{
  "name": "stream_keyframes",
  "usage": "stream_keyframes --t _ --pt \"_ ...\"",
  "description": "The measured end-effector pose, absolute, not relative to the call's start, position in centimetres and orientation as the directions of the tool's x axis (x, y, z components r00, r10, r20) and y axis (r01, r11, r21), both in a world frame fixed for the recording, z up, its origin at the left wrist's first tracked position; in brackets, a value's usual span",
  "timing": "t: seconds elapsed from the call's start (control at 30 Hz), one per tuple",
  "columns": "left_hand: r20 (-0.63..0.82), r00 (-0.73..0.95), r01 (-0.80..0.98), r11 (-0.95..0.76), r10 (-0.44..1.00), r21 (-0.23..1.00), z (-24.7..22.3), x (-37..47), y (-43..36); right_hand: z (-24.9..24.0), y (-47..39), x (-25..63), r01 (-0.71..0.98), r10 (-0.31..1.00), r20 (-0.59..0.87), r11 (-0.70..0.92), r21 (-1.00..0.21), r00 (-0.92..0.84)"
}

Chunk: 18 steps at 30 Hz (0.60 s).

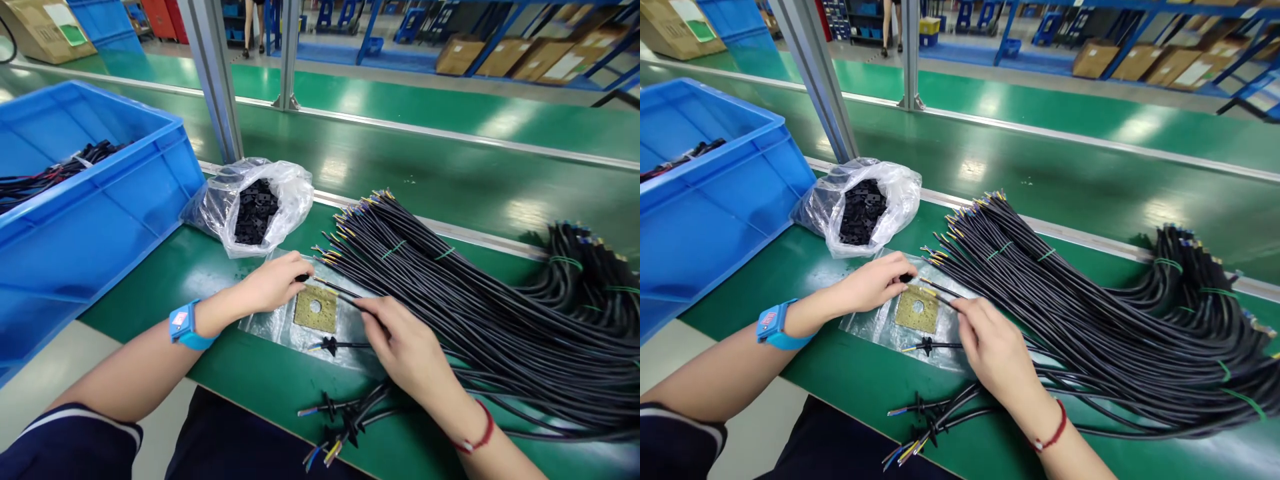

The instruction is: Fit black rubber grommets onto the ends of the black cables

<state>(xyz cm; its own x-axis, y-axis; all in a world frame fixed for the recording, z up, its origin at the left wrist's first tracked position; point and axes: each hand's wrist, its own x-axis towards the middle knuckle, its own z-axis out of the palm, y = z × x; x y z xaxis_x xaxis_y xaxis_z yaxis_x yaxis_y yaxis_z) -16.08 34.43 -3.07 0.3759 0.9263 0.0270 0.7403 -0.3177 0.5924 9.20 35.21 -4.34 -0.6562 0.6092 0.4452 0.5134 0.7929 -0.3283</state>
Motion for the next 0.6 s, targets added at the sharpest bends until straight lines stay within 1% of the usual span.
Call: stream_keyframes --t 0.03,0.1,0.17,0.2,0.23,0.27,0.33,0.4,0.43,0.5,0.53,0.6 --pt "0.021 0.391 0.737 -0.327 0.920 0.592 -3.1 -16.1 34.4 -4.2 35.0 9.2 0.498 0.573 0.412 0.820 -0.283 -0.709" --pt "0.013 0.417 0.738 -0.347 0.909 0.579 -3.1 -16.1 34.4 -4.2 34.6 9.0 0.490 0.505 0.345 0.861 -0.136 -0.791" --pt "0.017 0.406 0.750 -0.343 0.914 0.566 -3.0 -16.1 34.4 -4.2 34.5 8.8 0.508 0.486 0.302 0.862 -0.008 -0.820" --pt "0.030 0.383 0.751 -0.330 0.923 0.571 -3.0 -16.1 34.4 -4.3 34.6 8.7 0.518 0.490 0.296 0.855 0.019 -0.820" --pt "0.048 0.349 0.743 -0.307 0.936 0.595 -2.9 -16.0 34.4 -4.3 34.7 8.7 0.524 0.497 0.299 0.852 0.013 -0.815" --pt "0.066 0.304 0.719 -0.274 0.950 0.639 -2.8 -16.0 34.5 -4.3 34.8 8.7 0.528 0.510 0.309 0.849 -0.028 -0.803" --pt "0.055 0.205 0.600 -0.169 0.977 0.782 -2.8 -15.8 34.5 -4.2 35.0 8.9 0.522 0.555 0.322 0.832 -0.188 -0.767" --pt "-0.047 0.139 0.373 -0.009 0.989 0.928 -2.8 -15.5 34.6 -3.9 35.0 9.3 0.503 0.621 0.305 0.774 -0.383 -0.722" --pt "-0.110 0.129 0.241 0.076 0.986 0.967 -2.8 -15.3 34.6 -3.7 35.0 9.4 0.489 0.652 0.296 0.736 -0.468 -0.698" --pt "-0.212 0.148 0.022 0.212 0.966 0.977 -2.8 -14.8 34.4 -3.2 34.8 9.7 0.458 0.695 0.295 0.677 -0.575 -0.656" --pt "-0.247 0.166 -0.046 0.257 0.955 0.965 -2.8 -14.6 34.2 -3.0 34.7 9.8 0.449 0.707 0.305 0.663 -0.599 -0.638" --pt "-0.291 0.214 -0.111 0.319 0.933 0.941 -2.5 -14.2 33.8 -2.7 34.5 9.9 0.438 0.712 0.336 0.665 -0.604 -0.617"
